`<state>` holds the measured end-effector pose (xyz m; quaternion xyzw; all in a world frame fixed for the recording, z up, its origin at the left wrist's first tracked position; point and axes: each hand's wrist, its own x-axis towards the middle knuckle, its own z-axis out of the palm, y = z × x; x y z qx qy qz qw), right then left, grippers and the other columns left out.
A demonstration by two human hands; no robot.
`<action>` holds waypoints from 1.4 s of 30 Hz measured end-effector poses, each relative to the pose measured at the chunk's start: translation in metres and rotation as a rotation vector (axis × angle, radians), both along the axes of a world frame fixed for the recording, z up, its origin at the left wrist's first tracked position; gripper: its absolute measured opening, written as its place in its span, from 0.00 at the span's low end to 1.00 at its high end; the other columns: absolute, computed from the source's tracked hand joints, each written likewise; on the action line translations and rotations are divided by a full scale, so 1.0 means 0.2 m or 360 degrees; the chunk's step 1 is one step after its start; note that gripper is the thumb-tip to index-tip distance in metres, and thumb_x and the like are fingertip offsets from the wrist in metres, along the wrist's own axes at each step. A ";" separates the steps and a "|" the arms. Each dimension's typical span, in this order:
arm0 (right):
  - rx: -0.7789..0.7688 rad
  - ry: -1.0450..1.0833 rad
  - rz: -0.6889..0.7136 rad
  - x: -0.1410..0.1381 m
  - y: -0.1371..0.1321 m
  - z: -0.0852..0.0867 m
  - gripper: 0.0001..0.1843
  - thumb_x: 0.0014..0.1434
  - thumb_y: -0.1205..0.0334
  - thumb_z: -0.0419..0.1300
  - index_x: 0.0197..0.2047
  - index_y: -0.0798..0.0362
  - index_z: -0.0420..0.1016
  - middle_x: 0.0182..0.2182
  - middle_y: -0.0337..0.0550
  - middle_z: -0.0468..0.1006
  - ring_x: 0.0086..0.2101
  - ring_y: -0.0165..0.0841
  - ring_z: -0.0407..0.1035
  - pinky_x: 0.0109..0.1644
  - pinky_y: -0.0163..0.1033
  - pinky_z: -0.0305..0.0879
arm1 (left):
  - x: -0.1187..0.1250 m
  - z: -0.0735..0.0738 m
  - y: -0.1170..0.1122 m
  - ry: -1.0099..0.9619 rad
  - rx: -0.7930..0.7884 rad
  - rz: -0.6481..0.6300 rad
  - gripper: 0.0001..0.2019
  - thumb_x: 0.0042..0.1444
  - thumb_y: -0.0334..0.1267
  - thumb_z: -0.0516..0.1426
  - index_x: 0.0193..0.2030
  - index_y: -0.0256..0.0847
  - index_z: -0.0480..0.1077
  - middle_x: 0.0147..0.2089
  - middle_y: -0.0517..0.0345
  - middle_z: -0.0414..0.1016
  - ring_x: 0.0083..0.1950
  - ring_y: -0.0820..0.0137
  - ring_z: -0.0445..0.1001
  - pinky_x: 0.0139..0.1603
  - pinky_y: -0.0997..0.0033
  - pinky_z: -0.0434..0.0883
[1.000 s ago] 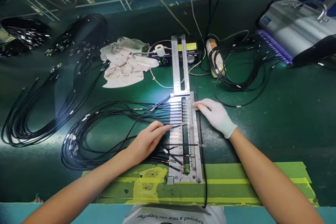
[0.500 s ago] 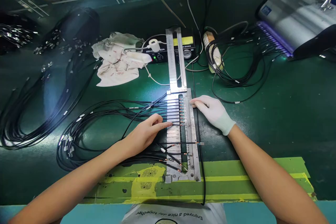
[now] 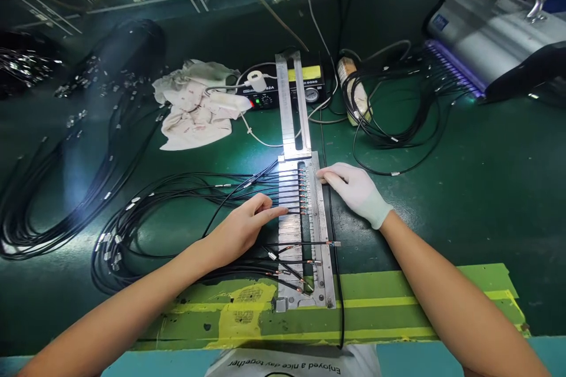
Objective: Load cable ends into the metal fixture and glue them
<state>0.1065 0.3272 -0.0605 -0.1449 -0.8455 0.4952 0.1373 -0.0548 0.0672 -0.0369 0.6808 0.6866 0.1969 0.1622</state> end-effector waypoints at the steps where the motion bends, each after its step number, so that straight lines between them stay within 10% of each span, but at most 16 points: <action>1: 0.0000 -0.0002 0.0001 0.00 0.00 0.00 0.14 0.72 0.55 0.53 0.46 0.47 0.80 0.42 0.36 0.79 0.45 0.33 0.72 0.53 0.39 0.66 | 0.00 0.00 0.00 -0.0058 0.0007 0.0010 0.23 0.65 0.23 0.42 0.63 0.36 0.66 0.43 0.50 0.59 0.42 0.69 0.60 0.43 0.68 0.65; 7: 0.0003 -0.0017 -0.0001 0.01 0.00 0.00 0.14 0.72 0.55 0.53 0.47 0.46 0.80 0.43 0.35 0.79 0.45 0.32 0.72 0.53 0.38 0.66 | 0.00 -0.04 -0.01 -0.0456 0.0076 0.0106 0.17 0.69 0.26 0.45 0.60 0.38 0.65 0.50 0.51 0.65 0.49 0.71 0.65 0.52 0.71 0.66; 16: -0.0001 -0.0020 -0.0001 0.00 0.01 0.00 0.14 0.72 0.56 0.53 0.47 0.47 0.80 0.43 0.36 0.79 0.46 0.33 0.72 0.54 0.39 0.66 | 0.03 -0.09 -0.10 0.0312 0.0264 0.0118 0.22 0.67 0.26 0.48 0.65 0.42 0.64 0.46 0.49 0.64 0.46 0.64 0.61 0.45 0.62 0.61; 22: -0.0055 -0.0024 -0.0021 0.00 0.00 -0.01 0.14 0.71 0.55 0.53 0.47 0.47 0.80 0.43 0.37 0.79 0.44 0.34 0.73 0.52 0.40 0.67 | 0.05 -0.12 -0.13 0.0234 0.0147 0.0125 0.23 0.68 0.28 0.47 0.68 0.43 0.60 0.42 0.51 0.65 0.42 0.65 0.59 0.41 0.63 0.57; 33: -0.0042 0.0011 -0.0048 0.01 -0.03 -0.01 0.15 0.71 0.54 0.53 0.48 0.48 0.80 0.44 0.39 0.79 0.45 0.34 0.74 0.55 0.40 0.67 | 0.11 0.10 -0.24 -0.0289 -0.0212 -0.0097 0.09 0.71 0.37 0.47 0.55 0.44 0.62 0.49 0.56 0.69 0.51 0.68 0.63 0.58 0.61 0.58; 42: -0.0072 0.0021 -0.0030 0.02 -0.04 -0.01 0.19 0.71 0.51 0.52 0.49 0.52 0.80 0.44 0.44 0.79 0.45 0.36 0.74 0.55 0.44 0.67 | 0.12 0.04 -0.31 -0.0229 -0.0112 -0.0124 0.22 0.70 0.28 0.41 0.67 0.46 0.58 0.47 0.51 0.66 0.46 0.67 0.64 0.48 0.68 0.63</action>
